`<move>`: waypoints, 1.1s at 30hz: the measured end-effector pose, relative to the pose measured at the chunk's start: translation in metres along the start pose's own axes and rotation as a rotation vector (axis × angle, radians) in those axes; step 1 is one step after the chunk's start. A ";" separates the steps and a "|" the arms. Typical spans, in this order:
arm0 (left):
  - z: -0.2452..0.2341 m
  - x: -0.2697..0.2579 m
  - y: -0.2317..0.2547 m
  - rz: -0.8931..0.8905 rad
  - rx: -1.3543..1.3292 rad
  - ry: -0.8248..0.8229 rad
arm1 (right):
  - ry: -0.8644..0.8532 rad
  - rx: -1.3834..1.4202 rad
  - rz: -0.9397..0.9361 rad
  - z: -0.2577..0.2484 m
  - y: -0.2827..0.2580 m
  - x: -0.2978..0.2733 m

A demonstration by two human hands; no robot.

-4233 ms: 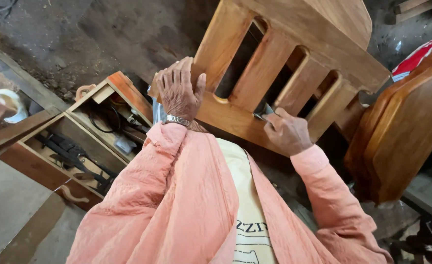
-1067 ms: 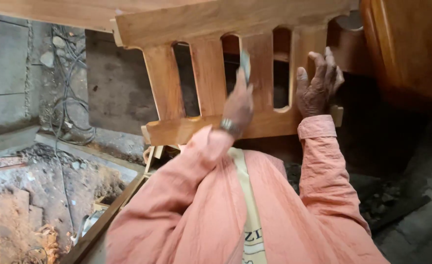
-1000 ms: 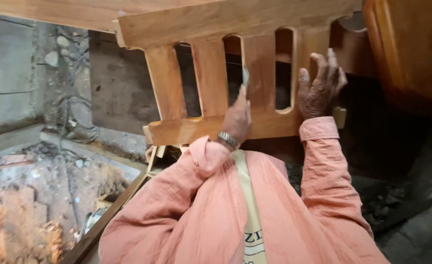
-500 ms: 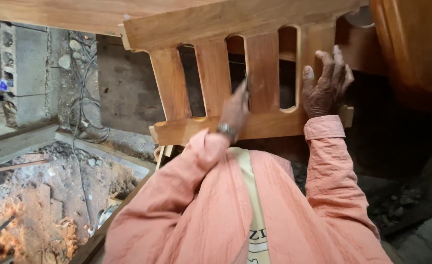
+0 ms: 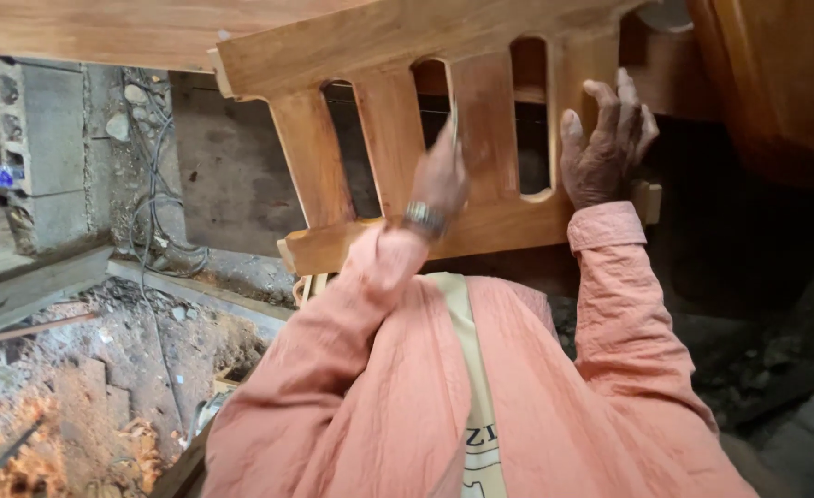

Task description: The person sands the edges and surfaces of a wooden chair backrest using a sanding block. They work on the vertical slats and the curved top edge, holding the piece steady with one hand while sanding with the other.

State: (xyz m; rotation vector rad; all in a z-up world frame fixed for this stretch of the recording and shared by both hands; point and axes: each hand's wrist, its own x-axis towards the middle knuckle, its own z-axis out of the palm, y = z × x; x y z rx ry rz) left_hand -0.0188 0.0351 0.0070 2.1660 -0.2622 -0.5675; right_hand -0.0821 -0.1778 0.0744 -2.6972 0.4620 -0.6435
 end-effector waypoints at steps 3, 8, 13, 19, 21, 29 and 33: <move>0.008 -0.056 -0.016 0.076 0.034 -0.059 | -0.007 0.013 0.019 0.003 0.002 -0.001; 0.016 -0.015 -0.045 0.201 0.145 -0.024 | -0.035 0.002 0.009 0.002 0.005 -0.001; -0.020 0.042 -0.007 0.108 -0.119 0.105 | 0.000 0.001 0.003 0.000 0.004 0.002; -0.021 0.026 0.001 0.192 0.034 0.150 | 0.010 0.021 -0.015 0.006 0.006 0.000; -0.006 -0.007 -0.022 0.212 0.089 0.027 | 0.020 0.012 -0.023 0.007 0.007 -0.001; -0.041 -0.095 0.005 0.545 0.629 -0.159 | -0.001 0.026 -0.005 0.003 0.005 0.001; -0.099 -0.082 0.048 0.669 0.633 0.043 | -0.014 0.032 -0.031 0.000 0.005 0.001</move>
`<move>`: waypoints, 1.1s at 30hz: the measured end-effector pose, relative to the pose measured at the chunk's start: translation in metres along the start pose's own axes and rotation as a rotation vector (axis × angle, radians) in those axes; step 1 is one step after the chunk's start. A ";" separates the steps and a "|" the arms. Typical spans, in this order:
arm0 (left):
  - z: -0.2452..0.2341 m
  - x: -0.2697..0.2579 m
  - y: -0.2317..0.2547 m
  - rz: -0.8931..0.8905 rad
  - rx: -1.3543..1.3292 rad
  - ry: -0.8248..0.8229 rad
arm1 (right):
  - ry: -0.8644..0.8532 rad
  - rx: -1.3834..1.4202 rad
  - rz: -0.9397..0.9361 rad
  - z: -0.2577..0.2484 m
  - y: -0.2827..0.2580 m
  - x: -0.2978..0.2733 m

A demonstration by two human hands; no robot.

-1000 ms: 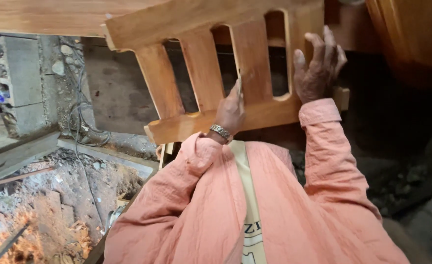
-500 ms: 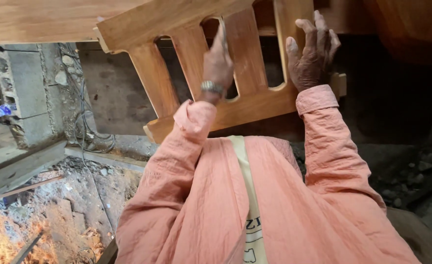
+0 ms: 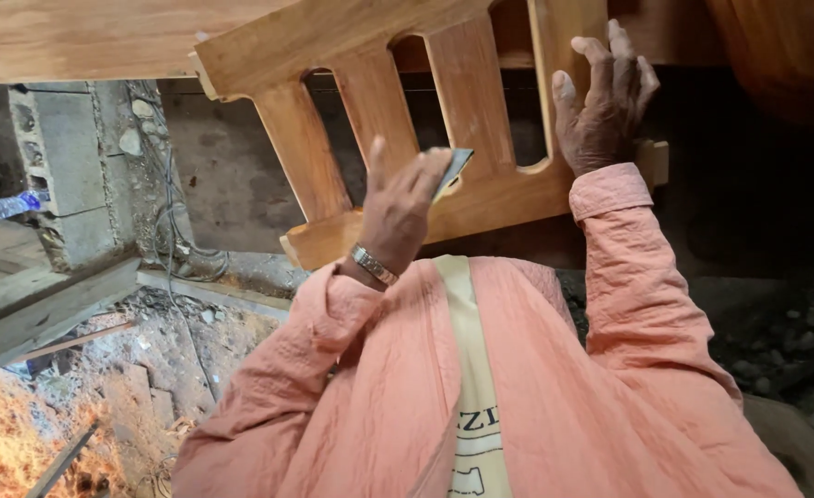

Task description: The person sands the edges and surfaces of a wooden chair backrest using a sanding block. They work on the vertical slats and the curved top edge, holding the piece steady with one hand while sanding with the other.

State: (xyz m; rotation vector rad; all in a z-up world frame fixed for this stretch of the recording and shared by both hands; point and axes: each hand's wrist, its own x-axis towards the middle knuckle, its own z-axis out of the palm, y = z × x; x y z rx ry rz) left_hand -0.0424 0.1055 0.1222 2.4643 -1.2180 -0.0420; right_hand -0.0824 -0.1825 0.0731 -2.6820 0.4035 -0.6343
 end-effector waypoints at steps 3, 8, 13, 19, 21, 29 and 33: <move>0.028 -0.007 -0.003 0.214 0.228 -0.013 | -0.005 0.001 0.000 0.000 0.000 -0.001; 0.038 -0.009 -0.006 0.309 0.221 -0.027 | 0.045 0.010 0.005 0.004 0.000 0.000; 0.054 -0.003 -0.024 0.337 0.229 0.012 | 0.025 0.012 0.000 0.003 0.000 0.000; 0.037 -0.006 -0.037 0.357 -0.021 -0.126 | -0.001 -0.044 0.002 0.006 0.004 -0.002; 0.035 0.003 -0.046 0.373 -0.034 -0.167 | -0.005 -0.026 0.019 0.006 0.001 0.000; 0.054 -0.007 -0.038 0.339 0.065 -0.192 | -0.003 -0.034 0.015 0.002 0.000 -0.004; 0.019 -0.007 -0.027 0.349 -0.137 -0.176 | 0.044 -0.026 -0.015 0.006 0.002 -0.002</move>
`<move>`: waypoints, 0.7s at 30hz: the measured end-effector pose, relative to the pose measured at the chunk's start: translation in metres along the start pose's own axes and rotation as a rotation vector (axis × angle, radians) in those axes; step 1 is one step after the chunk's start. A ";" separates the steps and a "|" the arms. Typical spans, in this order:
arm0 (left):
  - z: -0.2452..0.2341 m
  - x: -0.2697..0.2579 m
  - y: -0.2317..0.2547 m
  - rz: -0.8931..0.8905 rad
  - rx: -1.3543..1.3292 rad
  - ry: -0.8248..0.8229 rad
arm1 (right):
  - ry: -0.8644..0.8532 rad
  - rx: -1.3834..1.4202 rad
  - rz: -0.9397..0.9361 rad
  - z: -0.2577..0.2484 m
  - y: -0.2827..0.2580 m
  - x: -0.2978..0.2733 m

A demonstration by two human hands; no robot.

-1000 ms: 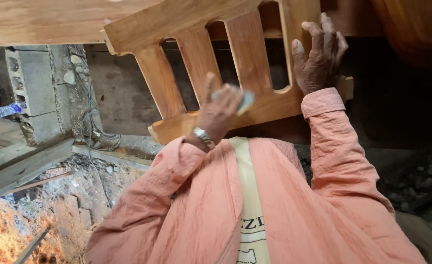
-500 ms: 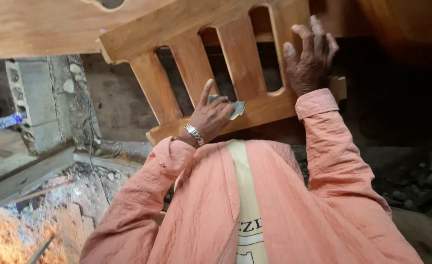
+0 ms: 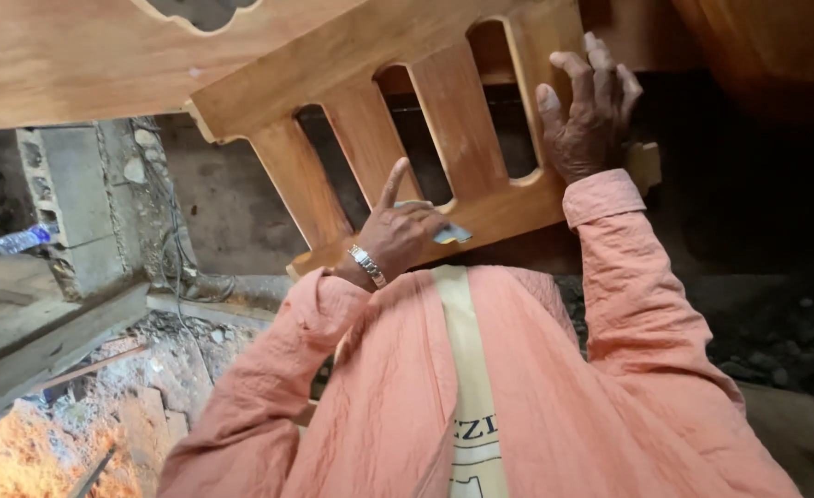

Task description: The person sands the edges and surfaces of a wooden chair backrest using a sanding block. They work on the vertical slats and the curved top edge, holding the piece steady with one hand while sanding with the other.

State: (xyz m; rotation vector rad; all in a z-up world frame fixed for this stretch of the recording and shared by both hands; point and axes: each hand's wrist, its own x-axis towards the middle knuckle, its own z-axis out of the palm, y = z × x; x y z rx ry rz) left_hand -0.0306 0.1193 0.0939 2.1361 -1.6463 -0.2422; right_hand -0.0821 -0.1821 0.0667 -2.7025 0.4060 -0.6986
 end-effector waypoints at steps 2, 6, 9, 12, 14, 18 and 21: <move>-0.001 0.005 -0.006 0.008 0.067 0.013 | -0.022 -0.004 0.007 -0.003 0.000 0.000; 0.014 0.016 -0.016 -0.121 0.151 0.149 | -0.032 -0.009 -0.002 -0.005 -0.001 0.001; 0.051 0.015 0.010 -0.130 0.366 0.143 | 0.014 -0.007 -0.024 -0.003 0.000 0.001; 0.053 0.004 0.014 -0.199 0.222 0.105 | 0.031 -0.008 -0.016 0.004 0.004 0.001; 0.046 -0.003 0.001 -0.277 0.094 -0.007 | 0.005 -0.006 -0.026 -0.004 0.001 0.000; -0.025 0.000 -0.008 -0.549 -0.647 0.064 | -0.003 0.003 -0.021 -0.005 0.005 -0.001; -0.037 0.008 -0.019 -0.423 -0.605 0.328 | 0.087 0.086 0.000 -0.003 0.005 -0.004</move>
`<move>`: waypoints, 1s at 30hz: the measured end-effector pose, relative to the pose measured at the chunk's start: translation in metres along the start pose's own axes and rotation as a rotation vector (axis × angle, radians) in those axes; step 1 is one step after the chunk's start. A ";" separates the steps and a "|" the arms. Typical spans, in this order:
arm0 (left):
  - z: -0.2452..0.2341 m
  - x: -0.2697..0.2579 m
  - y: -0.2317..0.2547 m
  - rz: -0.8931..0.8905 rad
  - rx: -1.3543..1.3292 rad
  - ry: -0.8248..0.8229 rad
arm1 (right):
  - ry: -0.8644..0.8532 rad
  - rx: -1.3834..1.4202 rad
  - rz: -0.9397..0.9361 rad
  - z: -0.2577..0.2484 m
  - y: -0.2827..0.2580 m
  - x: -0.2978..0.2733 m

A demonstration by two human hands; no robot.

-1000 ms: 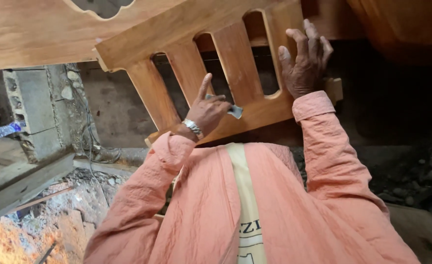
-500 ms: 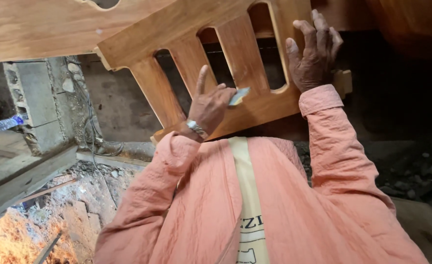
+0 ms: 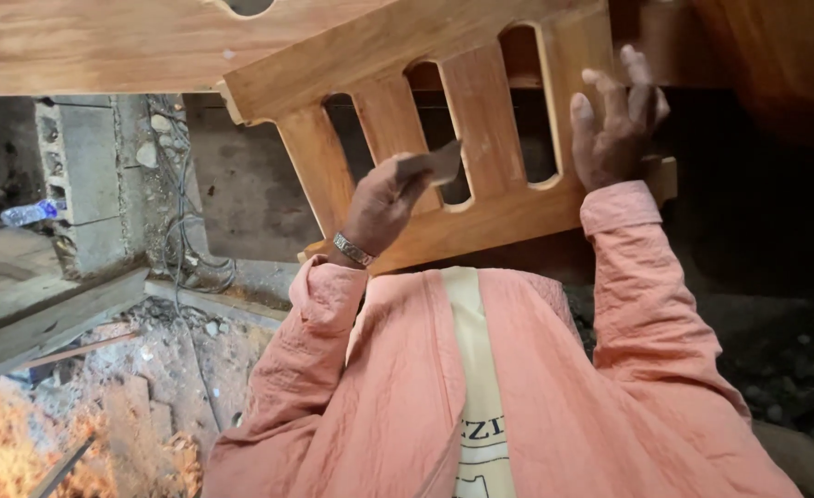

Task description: The person sands the edges and surfaces of a wooden chair backrest using a sanding block. They work on the vertical slats and the curved top edge, holding the piece steady with one hand while sanding with the other.

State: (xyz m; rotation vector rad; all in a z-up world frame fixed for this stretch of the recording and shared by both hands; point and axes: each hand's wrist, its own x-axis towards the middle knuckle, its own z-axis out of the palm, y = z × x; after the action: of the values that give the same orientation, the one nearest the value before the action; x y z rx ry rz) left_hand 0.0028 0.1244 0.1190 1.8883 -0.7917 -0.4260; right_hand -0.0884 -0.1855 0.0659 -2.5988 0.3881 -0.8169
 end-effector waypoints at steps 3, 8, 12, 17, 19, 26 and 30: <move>0.000 0.010 0.012 0.013 -0.067 0.081 | 0.070 0.354 -0.127 -0.040 -0.062 0.022; 0.010 0.039 0.030 0.052 -0.307 0.060 | -0.227 0.925 0.393 -0.006 -0.127 -0.040; -0.008 0.048 -0.008 0.128 0.073 0.021 | -0.079 1.110 0.875 0.023 -0.137 -0.072; -0.115 0.088 -0.078 0.151 0.445 0.028 | 0.112 0.774 0.892 0.012 -0.101 -0.112; -0.134 0.097 -0.104 0.047 0.605 -0.013 | 0.206 0.697 0.955 0.013 -0.086 -0.155; -0.116 0.158 -0.185 -0.143 0.729 -0.426 | 0.485 0.789 1.395 0.029 -0.144 -0.218; -0.114 0.181 -0.169 -0.080 0.668 -0.412 | 0.431 0.723 1.374 0.057 -0.147 -0.216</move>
State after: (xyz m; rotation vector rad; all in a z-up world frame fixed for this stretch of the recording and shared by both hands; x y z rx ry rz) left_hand 0.2588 0.1232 0.0264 2.4952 -1.2445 -0.6729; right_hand -0.2052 0.0404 -0.0176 -1.0213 1.4193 -0.7135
